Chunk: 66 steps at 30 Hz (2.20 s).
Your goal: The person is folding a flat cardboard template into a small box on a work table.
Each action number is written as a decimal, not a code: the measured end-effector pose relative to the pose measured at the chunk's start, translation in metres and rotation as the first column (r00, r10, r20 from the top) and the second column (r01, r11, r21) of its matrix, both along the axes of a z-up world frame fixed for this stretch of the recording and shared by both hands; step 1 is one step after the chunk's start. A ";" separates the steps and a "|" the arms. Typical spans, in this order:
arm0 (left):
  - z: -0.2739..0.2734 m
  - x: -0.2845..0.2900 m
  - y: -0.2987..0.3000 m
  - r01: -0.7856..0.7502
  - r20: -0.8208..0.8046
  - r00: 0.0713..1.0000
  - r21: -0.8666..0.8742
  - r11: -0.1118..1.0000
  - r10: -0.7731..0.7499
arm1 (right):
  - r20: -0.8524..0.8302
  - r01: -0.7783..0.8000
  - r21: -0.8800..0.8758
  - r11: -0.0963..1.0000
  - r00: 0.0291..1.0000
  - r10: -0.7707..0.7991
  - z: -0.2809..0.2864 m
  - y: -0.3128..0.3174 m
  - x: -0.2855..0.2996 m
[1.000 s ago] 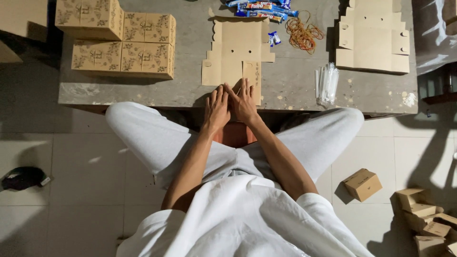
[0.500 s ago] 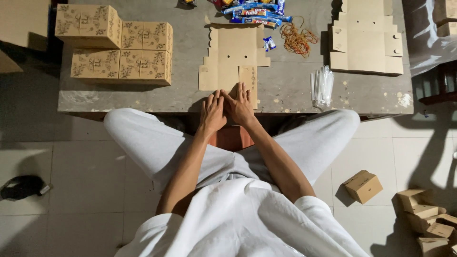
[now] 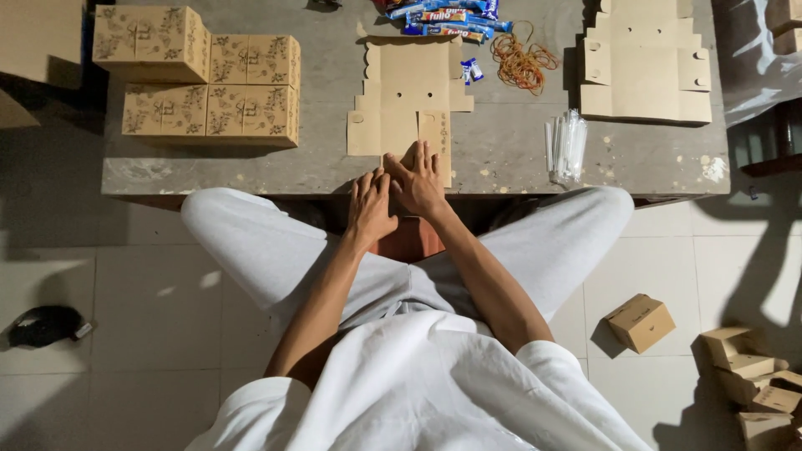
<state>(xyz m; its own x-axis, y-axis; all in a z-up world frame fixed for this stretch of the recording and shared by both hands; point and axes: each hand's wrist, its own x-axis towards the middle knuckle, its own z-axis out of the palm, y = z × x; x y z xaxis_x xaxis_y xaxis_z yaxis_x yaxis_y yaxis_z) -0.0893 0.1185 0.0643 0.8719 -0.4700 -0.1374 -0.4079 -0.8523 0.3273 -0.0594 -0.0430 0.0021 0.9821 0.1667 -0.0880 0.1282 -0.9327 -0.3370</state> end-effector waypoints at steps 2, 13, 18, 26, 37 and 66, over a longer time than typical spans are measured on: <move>-0.006 -0.004 0.001 0.010 0.010 1.000 0.004 1.000 -0.010 | -0.004 0.002 -0.020 1.000 1.000 -0.002 0.006 0.000 -0.001; -0.020 -0.024 0.005 0.076 0.145 0.986 0.058 0.995 -0.084 | 0.027 0.000 -0.063 0.998 1.000 0.001 -0.006 -0.002 0.006; -0.021 -0.034 0.004 0.056 0.230 0.972 0.006 0.998 -0.056 | 0.121 0.005 -0.015 1.000 0.993 -0.003 -0.014 -0.001 0.001; -0.025 -0.031 0.004 0.022 0.199 0.980 -0.035 0.999 -0.015 | 0.115 0.007 -0.017 1.000 0.993 -0.005 -0.007 0.000 -0.002; -0.026 0.008 -0.006 -0.048 0.051 0.997 -0.053 0.997 0.051 | -0.012 -0.022 -0.066 0.998 1.000 0.022 0.000 -0.001 0.003; -0.055 0.053 0.008 -0.450 0.046 0.876 -0.281 0.848 0.480 | 0.056 -0.108 -0.182 0.977 0.991 0.120 -0.026 -0.004 0.061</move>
<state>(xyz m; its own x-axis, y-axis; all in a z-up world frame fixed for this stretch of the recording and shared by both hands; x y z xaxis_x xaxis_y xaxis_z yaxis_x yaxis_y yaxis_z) -0.0361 0.1268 0.0091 0.9991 -0.0104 0.0404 -0.0304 -0.8447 0.5343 0.0011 -0.0470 -0.0239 0.9622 0.2653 -0.0619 0.2534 -0.9551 -0.1536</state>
